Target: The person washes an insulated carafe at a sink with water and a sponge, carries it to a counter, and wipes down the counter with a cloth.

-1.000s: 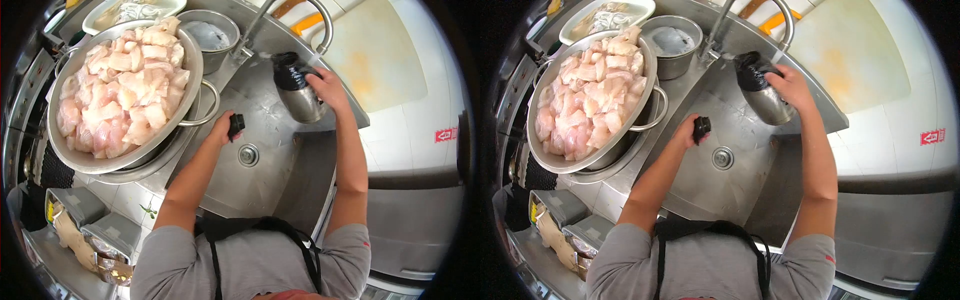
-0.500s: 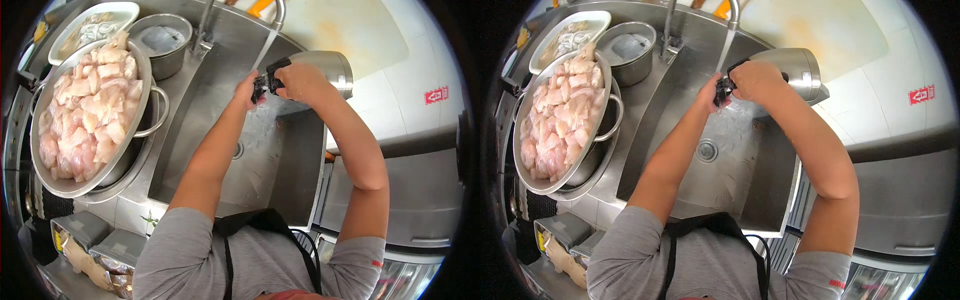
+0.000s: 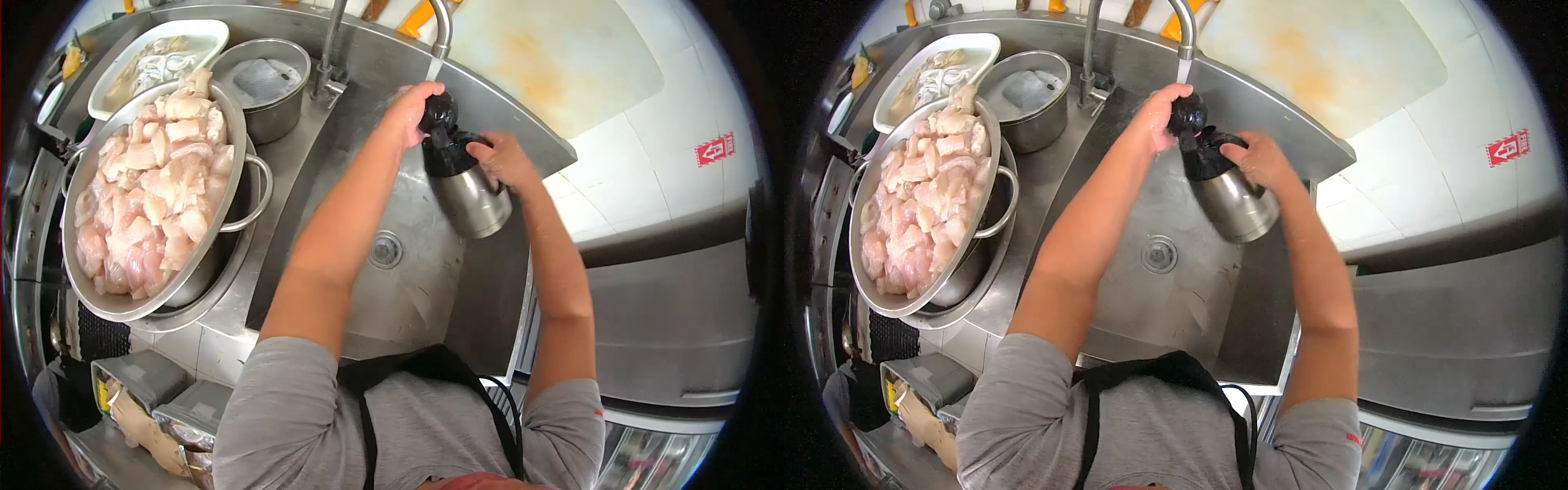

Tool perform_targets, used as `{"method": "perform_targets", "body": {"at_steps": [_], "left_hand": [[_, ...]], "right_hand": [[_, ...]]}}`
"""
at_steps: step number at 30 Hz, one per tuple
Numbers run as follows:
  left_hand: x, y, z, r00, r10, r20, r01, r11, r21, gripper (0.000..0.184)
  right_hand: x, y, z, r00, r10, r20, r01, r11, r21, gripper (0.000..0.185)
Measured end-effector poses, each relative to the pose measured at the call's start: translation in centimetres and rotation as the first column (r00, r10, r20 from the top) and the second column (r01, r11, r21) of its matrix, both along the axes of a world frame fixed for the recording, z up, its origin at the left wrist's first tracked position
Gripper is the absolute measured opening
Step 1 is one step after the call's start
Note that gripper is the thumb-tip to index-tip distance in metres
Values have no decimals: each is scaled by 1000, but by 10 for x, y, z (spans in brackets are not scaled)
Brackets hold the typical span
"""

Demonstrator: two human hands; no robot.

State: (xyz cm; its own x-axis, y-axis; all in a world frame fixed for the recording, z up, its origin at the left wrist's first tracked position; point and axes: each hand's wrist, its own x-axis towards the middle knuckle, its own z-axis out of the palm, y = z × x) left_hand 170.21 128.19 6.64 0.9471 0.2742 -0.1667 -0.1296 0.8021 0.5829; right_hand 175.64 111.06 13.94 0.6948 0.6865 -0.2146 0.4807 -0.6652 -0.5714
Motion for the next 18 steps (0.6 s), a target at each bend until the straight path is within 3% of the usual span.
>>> {"method": "perform_targets", "body": {"at_steps": [2,4,6,8,10,13,16,18], "left_hand": [[-11,3,2,991,123,-56,-117,988,103,16],[-41,5,2,973,213,-88,-196,966,170,16],[-51,19,-37,969,229,-91,-220,970,99,18],[-67,28,-66,950,197,-244,-182,980,83,22],[-83,30,-85,919,176,-354,-136,982,134,26],[-91,32,-123,879,169,-446,-124,984,127,27],[-109,27,-116,851,174,-496,-136,984,113,28],[-115,28,-114,844,176,-507,-151,984,91,29]], "right_hand": [[-4,2,-33,969,-120,-214,163,967,194,33],[-2,13,-63,917,-114,-383,237,926,293,20],[-3,27,-87,845,-89,-527,317,877,361,16],[3,39,-118,824,-52,-564,279,904,325,18],[-18,52,-127,788,-147,-598,338,915,220,20],[-20,65,-196,726,-275,-630,397,916,57,26],[-48,68,-221,675,-306,-671,508,853,122,29],[-45,63,-280,777,-310,-548,479,856,193,30]]}}
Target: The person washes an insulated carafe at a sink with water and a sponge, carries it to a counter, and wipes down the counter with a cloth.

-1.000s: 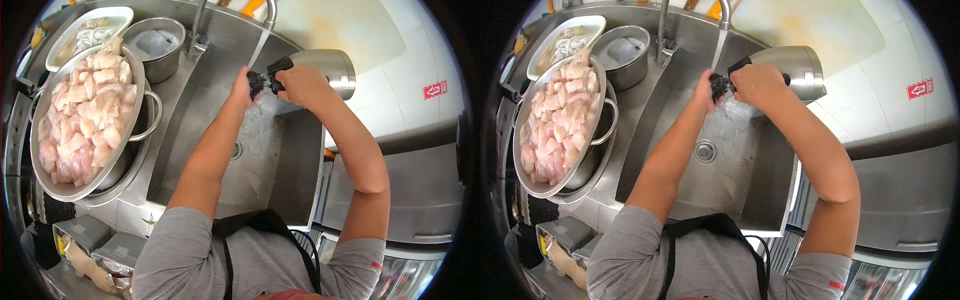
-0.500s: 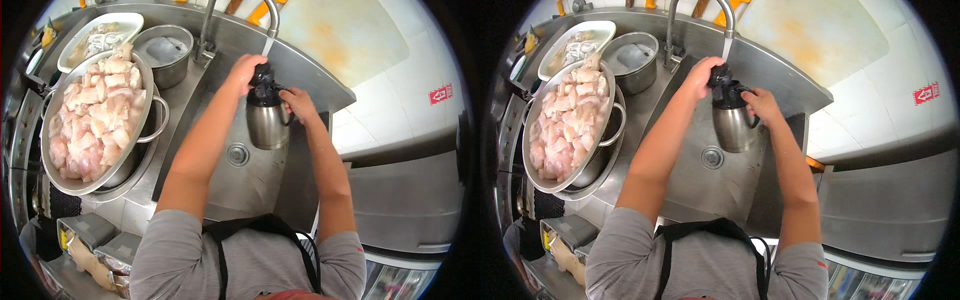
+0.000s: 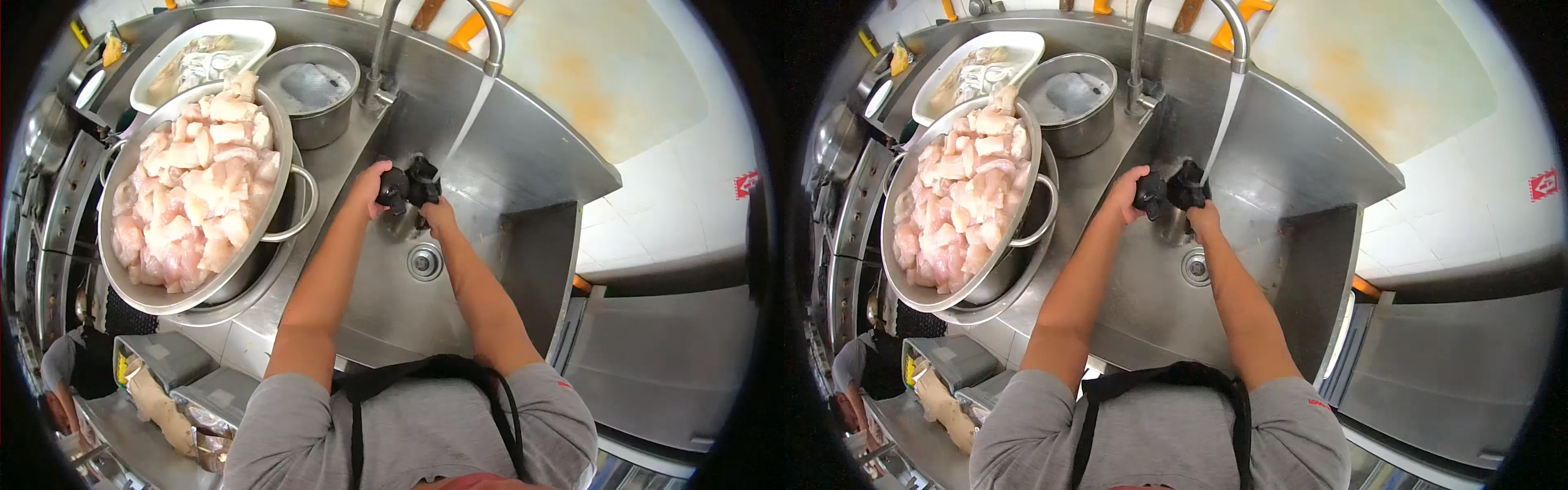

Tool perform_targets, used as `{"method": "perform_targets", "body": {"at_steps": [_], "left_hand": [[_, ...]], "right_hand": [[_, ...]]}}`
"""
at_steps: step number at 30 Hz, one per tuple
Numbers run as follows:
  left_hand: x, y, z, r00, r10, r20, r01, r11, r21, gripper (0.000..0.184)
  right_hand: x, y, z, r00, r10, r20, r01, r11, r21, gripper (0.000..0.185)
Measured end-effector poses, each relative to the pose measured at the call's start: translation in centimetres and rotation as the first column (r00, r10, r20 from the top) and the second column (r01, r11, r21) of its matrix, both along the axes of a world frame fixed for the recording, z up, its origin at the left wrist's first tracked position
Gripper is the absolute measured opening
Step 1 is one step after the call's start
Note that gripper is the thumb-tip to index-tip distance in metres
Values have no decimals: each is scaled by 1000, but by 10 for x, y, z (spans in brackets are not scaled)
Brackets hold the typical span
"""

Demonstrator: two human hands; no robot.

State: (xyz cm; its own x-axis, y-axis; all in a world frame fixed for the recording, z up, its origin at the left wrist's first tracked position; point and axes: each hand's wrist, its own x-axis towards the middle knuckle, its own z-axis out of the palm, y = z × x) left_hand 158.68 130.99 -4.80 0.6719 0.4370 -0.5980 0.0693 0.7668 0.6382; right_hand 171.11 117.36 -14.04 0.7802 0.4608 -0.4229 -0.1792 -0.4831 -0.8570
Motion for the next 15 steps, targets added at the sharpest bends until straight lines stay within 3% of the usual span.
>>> {"method": "perform_targets", "body": {"at_steps": [4,5,8,10,12,13,14,15], "left_hand": [[-1,6,-12,999,-29,-15,28,998,-62,28],[0,6,-13,999,-41,-8,40,998,-50,28],[11,2,-21,999,-34,13,34,999,-42,27],[27,3,-37,999,34,23,-33,998,-62,26],[42,0,-47,998,27,50,-24,998,-51,24],[49,-3,-49,998,23,61,-20,999,-47,23],[56,-8,-47,998,-11,55,11,1000,-3,23],[65,-14,-45,998,-47,46,45,998,42,22]], "right_hand": [[-21,-20,-19,987,-78,139,77,997,14,29],[-6,-28,-44,970,47,237,-40,999,-36,29],[11,-22,11,821,490,293,-300,806,-510,29],[34,-7,20,709,333,621,-164,935,-315,31],[49,10,61,530,209,822,-299,953,-49,22],[50,19,88,835,132,533,-261,950,173,18],[48,29,112,987,88,136,-132,923,360,14],[45,36,132,997,39,62,-61,909,413,13]]}}
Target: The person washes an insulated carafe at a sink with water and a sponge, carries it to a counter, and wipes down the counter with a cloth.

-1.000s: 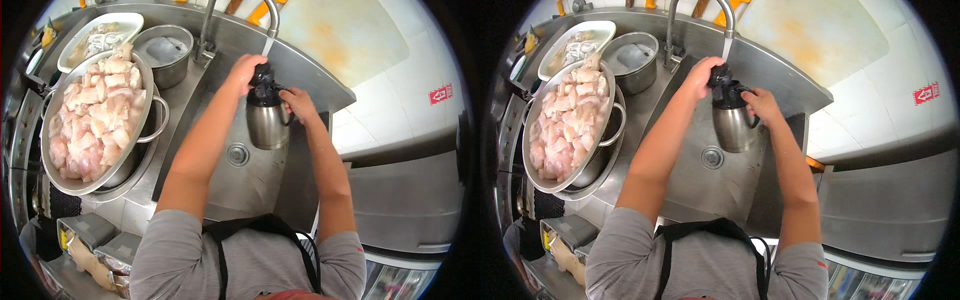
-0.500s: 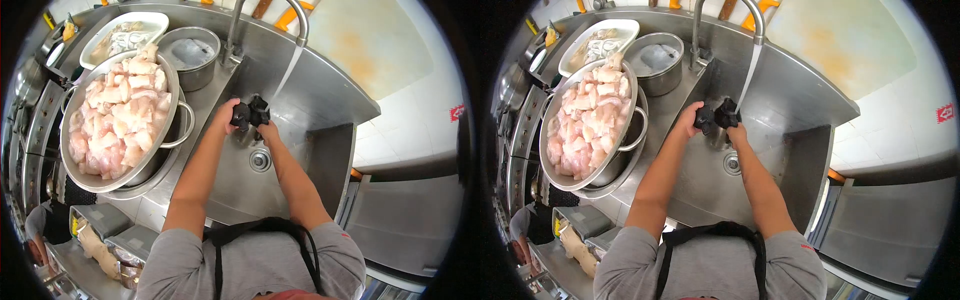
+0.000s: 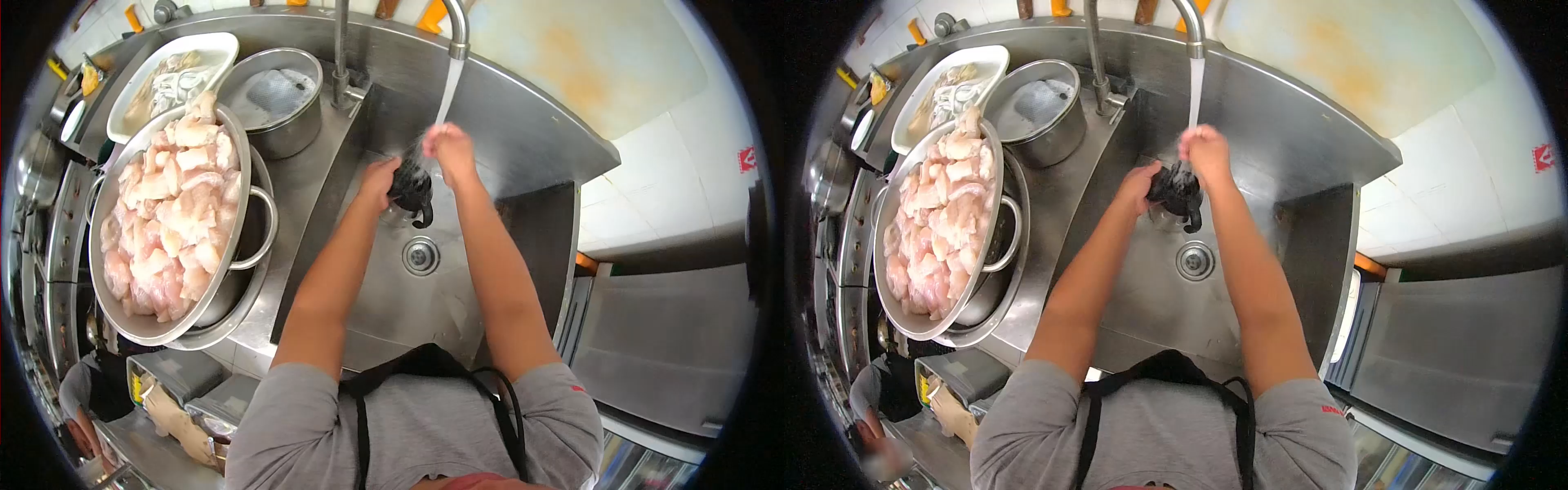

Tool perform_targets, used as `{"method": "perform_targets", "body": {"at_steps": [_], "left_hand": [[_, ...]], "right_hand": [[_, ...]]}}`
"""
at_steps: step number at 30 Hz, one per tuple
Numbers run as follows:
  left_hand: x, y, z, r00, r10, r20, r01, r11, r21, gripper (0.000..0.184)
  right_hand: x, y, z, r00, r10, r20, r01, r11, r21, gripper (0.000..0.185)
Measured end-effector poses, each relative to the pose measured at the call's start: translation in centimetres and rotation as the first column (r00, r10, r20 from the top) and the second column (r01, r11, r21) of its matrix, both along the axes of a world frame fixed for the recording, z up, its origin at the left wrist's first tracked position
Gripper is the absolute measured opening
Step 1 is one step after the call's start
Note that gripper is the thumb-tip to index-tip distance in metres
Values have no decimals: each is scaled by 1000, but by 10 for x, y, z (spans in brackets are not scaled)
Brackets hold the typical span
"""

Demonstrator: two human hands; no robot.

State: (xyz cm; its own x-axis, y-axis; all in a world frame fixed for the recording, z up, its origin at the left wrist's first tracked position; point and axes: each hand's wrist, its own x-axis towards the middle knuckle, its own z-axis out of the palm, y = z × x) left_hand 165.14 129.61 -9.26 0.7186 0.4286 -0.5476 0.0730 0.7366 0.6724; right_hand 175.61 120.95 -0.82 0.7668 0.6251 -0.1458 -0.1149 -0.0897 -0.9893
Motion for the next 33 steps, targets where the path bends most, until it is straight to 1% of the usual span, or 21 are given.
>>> {"method": "perform_targets", "body": {"at_steps": [1,2,5,6,7,9,10,11,12,13,14,17,20,21,22,23,24,27,28,31,33], "left_hand": [[9,-6,4,999,-34,-8,35,998,46,22],[18,-11,12,994,-39,-101,46,996,73,26],[34,-20,45,998,-56,-24,58,996,74,24],[45,-18,37,999,-43,12,42,997,66,30],[46,-21,53,999,31,16,-33,996,85,30],[49,-22,81,983,182,32,-184,975,121,32],[55,-15,73,962,172,212,-185,982,42,34],[57,-16,74,950,227,214,-229,973,-17,34],[52,-19,95,936,281,212,-271,959,-76,34],[50,-21,106,920,334,205,-312,941,-133,35],[51,-17,99,937,265,228,-251,964,-89,36],[54,-9,100,965,169,198,-202,966,161,38],[45,2,115,989,-46,137,27,990,135,40],[44,1,120,991,-39,127,33,998,51,41],[42,-1,125,993,-33,117,37,999,-33,42],[42,-2,127,994,-28,105,40,992,-116,42],[52,2,105,985,-27,171,46,993,-112,39],[46,-9,102,963,63,262,-77,996,40,34],[49,-13,100,956,127,266,-156,983,94,27],[54,-20,102,911,141,386,-248,938,242,22],[53,-23,110,892,167,420,-311,902,301,18]], "right_hand": [[-3,6,18,996,-43,-79,47,998,49,12],[-5,11,30,984,-82,-157,98,991,94,11],[-1,16,46,968,31,-249,9,988,157,13],[1,13,48,968,93,-234,-70,992,102,16],[5,8,47,995,103,4,-103,995,13,17],[13,-5,41,872,174,458,-103,979,-177,20],[14,-8,36,849,165,502,-48,970,-238,26],[14,-9,33,958,127,256,-85,982,-169,29],[10,-10,31,995,103,-13,-103,991,-90,32],[5,-12,32,955,92,-283,-99,995,-8,35],[2,-17,39,903,142,-406,-163,986,-17,44],[-5,-15,36,924,124,-361,-75,986,148,40],[-5,-5,2,994,-18,110,-5,980,199,33],[-10,-5,4,903,-88,420,27,989,149,32],[-16,-7,6,715,-130,687,72,991,112,31],[-23,-9,9,450,-141,882,127,988,92,31],[-32,-9,12,590,-91,802,118,993,25,30],[-22,-5,15,585,-180,791,6,976,219,31],[-16,-3,15,622,-152,768,62,988,145,34],[-8,3,22,774,-140,617,38,984,175,37],[-9,3,28,891,-127,436,47,981,188,39]]}}
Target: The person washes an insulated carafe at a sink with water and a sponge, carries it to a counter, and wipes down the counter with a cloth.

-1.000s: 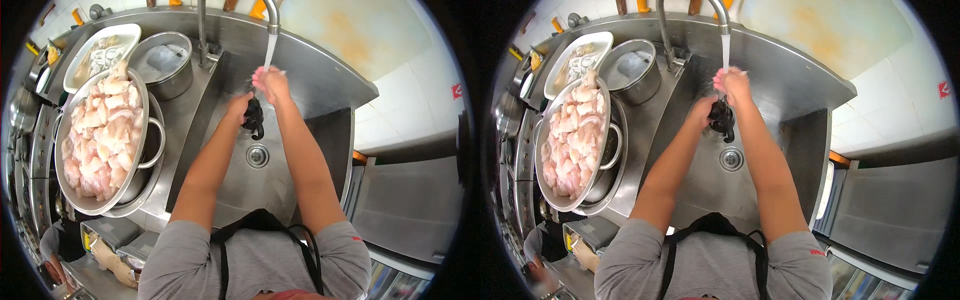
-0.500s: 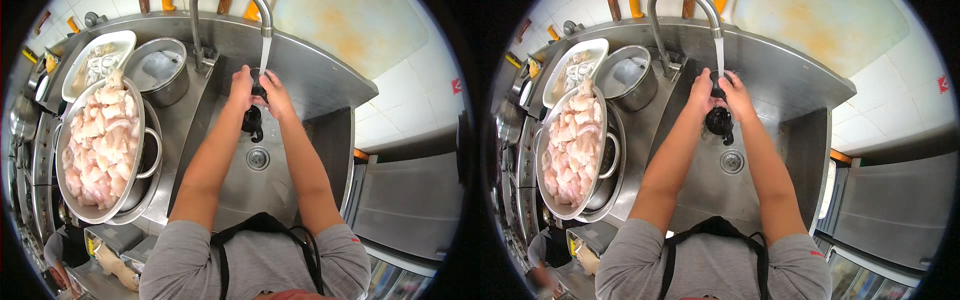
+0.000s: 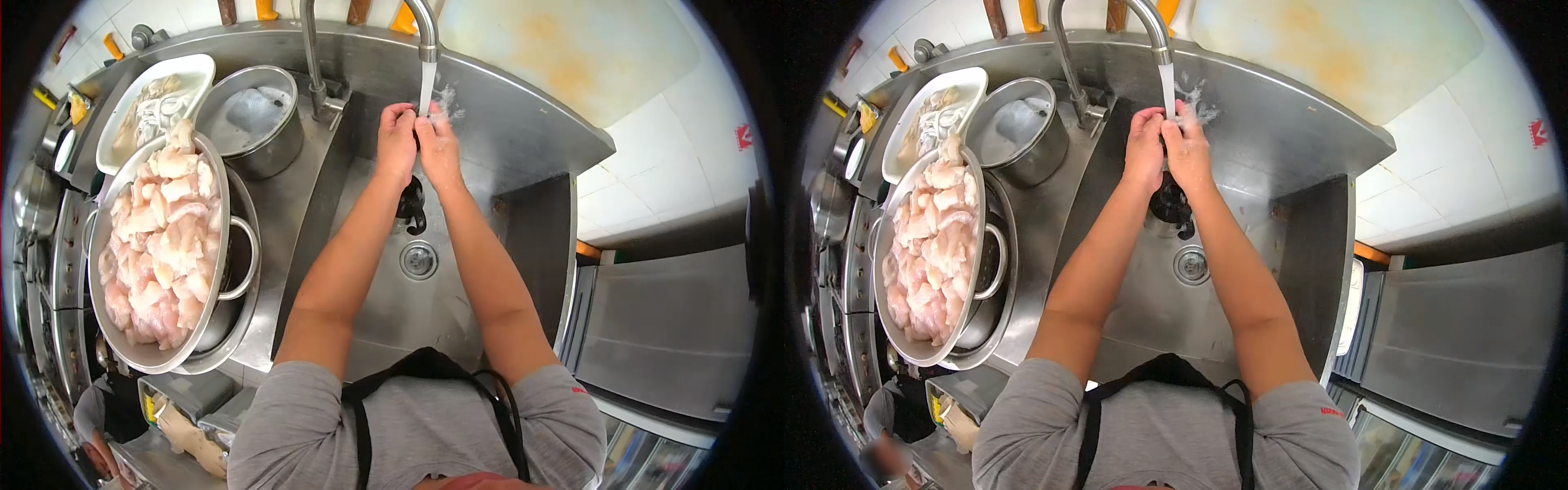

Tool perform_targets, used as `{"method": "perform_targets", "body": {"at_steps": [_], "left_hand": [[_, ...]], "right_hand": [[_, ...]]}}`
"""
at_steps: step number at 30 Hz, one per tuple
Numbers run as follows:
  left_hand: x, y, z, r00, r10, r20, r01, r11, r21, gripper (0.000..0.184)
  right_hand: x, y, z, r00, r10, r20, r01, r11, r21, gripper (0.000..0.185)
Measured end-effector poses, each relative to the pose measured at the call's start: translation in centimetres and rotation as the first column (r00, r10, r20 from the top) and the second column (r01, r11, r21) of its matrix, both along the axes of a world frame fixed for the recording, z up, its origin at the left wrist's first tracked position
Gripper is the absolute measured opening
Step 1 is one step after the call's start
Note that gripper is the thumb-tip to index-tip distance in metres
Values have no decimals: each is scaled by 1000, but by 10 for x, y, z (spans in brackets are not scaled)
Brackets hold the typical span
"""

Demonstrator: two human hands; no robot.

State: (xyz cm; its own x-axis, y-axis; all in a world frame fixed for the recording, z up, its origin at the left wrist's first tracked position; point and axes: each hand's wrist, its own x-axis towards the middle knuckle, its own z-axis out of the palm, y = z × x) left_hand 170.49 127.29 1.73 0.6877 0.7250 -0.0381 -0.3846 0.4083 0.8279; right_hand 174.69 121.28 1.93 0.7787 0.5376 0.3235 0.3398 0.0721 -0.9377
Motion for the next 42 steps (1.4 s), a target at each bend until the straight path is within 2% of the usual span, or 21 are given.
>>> {"method": "perform_targets", "body": {"at_steps": [3,5,6,7,10,11,12,14,15,16,17,18,19,22,24,27,30,33,36,39,42], "left_hand": [[-2,-3,2,994,106,5,-105,970,221,17],[2,-3,-10,979,182,88,-202,893,402,17],[3,-4,-9,976,195,97,-217,907,361,18],[4,-5,-7,972,208,106,-231,919,318,18],[1,-3,-6,975,211,65,-221,951,215,21],[-2,-2,-8,983,184,10,-182,964,196,22],[-4,0,-8,987,154,-45,-144,974,175,23],[-9,5,-9,981,-106,-162,86,989,-122,30],[-11,8,-9,952,-243,-187,187,943,-275,34],[-12,9,-8,906,-379,-191,272,864,-423,39],[-14,8,-7,908,-410,86,402,795,-455,45],[-13,9,-9,901,-425,90,419,794,-441,45],[-11,12,-14,893,-440,95,436,792,-428,45],[-12,15,-17,900,-410,150,430,773,-466,38],[-12,20,-33,906,-388,166,420,784,-458,33],[-14,25,-43,967,-245,64,244,834,-495,27],[-17,31,-38,999,-44,-18,27,835,-550,28],[-22,48,-43,994,110,16,-82,826,-557,32],[-30,62,-39,981,192,21,-154,842,-516,32],[-37,65,-29,981,192,39,-147,850,-505,31],[-38,61,-21,981,188,42,-143,859,-492,29]], "right_hand": [[1,3,14,951,-24,-308,20,1000,-14,41],[-2,11,13,880,-31,-474,89,991,100,40],[-2,13,12,834,-27,-551,132,980,151,40],[0,13,11,691,44,-722,87,986,144,36],[2,8,7,443,315,-839,-32,941,336,33],[4,3,6,459,356,-814,-97,931,352,33],[-1,4,8,590,270,-761,-52,953,298,35],[-13,4,13,799,69,-597,69,976,206,43],[-12,3,8,915,-9,-402,53,994,98,56],[-12,3,-1,975,-86,-207,107,990,94,58],[-13,3,-11,987,-161,-4,160,982,101,59],[-17,3,-14,953,-230,199,209,971,118,61],[-25,1,-11,984,-164,76,144,966,214,60],[-19,-1,-27,993,6,120,-29,981,190,57],[-15,-4,-31,999,36,-36,-28,979,203,36],[-12,-2,-28,952,163,-259,-88,957,277,17],[-4,-3,-34,889,211,-405,-99,955,280,19],[-2,-12,-45,814,125,-567,-28,984,176,20],[12,-37,-120,962,-129,-240,104,988,-115,21],[7,-89,-235,949,-268,-168,217,939,-268,44],[-46,-126,-260,952,-284,-113,204,865,-458,52]]}}
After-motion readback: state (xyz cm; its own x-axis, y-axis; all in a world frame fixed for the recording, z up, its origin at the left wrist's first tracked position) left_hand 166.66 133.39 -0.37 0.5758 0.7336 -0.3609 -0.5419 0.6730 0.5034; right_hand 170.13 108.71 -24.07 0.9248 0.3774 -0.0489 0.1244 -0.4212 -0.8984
